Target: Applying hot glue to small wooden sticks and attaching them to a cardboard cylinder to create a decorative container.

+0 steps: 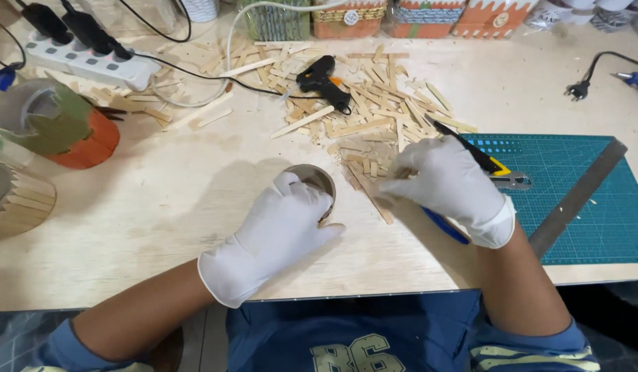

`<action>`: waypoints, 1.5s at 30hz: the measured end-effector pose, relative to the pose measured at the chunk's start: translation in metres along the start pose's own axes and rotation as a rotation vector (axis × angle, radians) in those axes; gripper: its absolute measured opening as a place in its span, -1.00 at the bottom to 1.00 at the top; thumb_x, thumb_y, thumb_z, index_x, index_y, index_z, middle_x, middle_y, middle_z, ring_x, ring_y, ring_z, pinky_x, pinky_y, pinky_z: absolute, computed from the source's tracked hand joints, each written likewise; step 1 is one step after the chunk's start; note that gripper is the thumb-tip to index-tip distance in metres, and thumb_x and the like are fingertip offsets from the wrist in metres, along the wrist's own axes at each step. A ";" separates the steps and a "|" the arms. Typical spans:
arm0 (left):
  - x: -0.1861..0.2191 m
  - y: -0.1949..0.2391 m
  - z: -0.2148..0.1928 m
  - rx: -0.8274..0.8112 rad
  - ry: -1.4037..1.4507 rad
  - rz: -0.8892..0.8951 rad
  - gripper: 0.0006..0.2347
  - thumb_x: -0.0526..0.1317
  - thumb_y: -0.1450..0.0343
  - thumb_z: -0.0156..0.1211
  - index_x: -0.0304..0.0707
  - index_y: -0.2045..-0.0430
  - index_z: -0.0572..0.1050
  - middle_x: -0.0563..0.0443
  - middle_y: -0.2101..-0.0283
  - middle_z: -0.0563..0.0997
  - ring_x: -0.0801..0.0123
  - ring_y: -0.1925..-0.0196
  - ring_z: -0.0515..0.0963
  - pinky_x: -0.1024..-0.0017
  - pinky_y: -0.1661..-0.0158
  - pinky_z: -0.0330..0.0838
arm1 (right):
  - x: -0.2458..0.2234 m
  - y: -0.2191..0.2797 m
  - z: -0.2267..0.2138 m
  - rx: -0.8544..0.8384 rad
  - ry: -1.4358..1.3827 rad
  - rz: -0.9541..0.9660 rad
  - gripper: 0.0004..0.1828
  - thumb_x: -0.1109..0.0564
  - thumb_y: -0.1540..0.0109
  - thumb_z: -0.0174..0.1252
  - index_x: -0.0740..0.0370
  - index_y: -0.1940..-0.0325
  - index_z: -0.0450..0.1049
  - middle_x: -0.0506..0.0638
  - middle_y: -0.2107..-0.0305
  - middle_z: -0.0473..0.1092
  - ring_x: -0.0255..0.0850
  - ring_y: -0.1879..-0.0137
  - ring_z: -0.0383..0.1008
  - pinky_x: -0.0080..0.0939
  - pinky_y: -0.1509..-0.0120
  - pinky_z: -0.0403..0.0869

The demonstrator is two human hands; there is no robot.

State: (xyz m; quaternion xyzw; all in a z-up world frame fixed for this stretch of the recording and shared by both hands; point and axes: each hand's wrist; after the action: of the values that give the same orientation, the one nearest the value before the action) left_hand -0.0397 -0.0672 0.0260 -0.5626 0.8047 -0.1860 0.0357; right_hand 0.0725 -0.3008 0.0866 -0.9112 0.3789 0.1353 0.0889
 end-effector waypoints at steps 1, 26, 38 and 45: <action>0.000 0.001 -0.005 -0.006 0.008 0.002 -0.68 0.12 -0.24 0.34 -0.12 0.60 0.50 -0.11 0.56 0.49 -0.03 0.26 0.57 0.18 0.34 0.45 | -0.002 0.004 0.008 -0.006 -0.002 0.008 -0.81 0.01 -0.08 0.40 0.16 0.40 0.67 0.06 0.46 0.59 0.07 0.18 0.63 0.03 -0.03 0.47; -0.101 -0.038 0.040 0.475 0.960 -0.464 -0.83 -0.27 -0.40 0.37 -0.08 0.14 0.66 -0.04 0.37 0.70 0.32 0.25 0.66 0.32 0.08 0.53 | -0.024 0.008 0.049 -0.002 -0.630 0.740 -0.79 -0.04 -0.17 0.40 0.05 0.18 0.74 0.01 0.29 0.65 -0.09 0.11 0.64 -0.15 -0.07 0.51; -0.090 -0.035 0.039 0.381 0.890 -0.212 -0.82 -0.14 -0.45 0.28 0.00 0.10 0.67 0.00 0.37 0.72 0.19 0.32 0.68 0.33 0.17 0.57 | -0.019 -0.031 0.080 0.188 -0.562 0.339 -0.82 0.05 -0.25 0.32 0.20 0.22 0.59 0.12 0.46 0.53 0.03 0.22 0.53 0.00 0.05 0.49; -0.095 -0.039 0.040 0.288 1.138 -0.563 -0.81 -0.22 -0.53 0.09 -0.11 0.10 0.66 -0.10 0.50 0.72 0.43 0.54 0.62 0.54 0.45 0.54 | -0.011 -0.023 0.093 0.575 0.179 -0.244 -0.91 0.10 -0.22 0.28 0.07 0.28 0.49 -0.09 0.51 0.41 -0.12 0.29 0.52 -0.03 0.09 0.45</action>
State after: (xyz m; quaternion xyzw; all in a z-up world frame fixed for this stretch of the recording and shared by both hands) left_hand 0.0407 -0.0016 -0.0120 -0.5550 0.4867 -0.5633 -0.3713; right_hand 0.0649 -0.2535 0.0036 -0.8957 0.2959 -0.0694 0.3245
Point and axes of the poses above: each hand's wrist, its own y-axis away from the middle knuckle, its own z-axis out of the palm, x = y × z
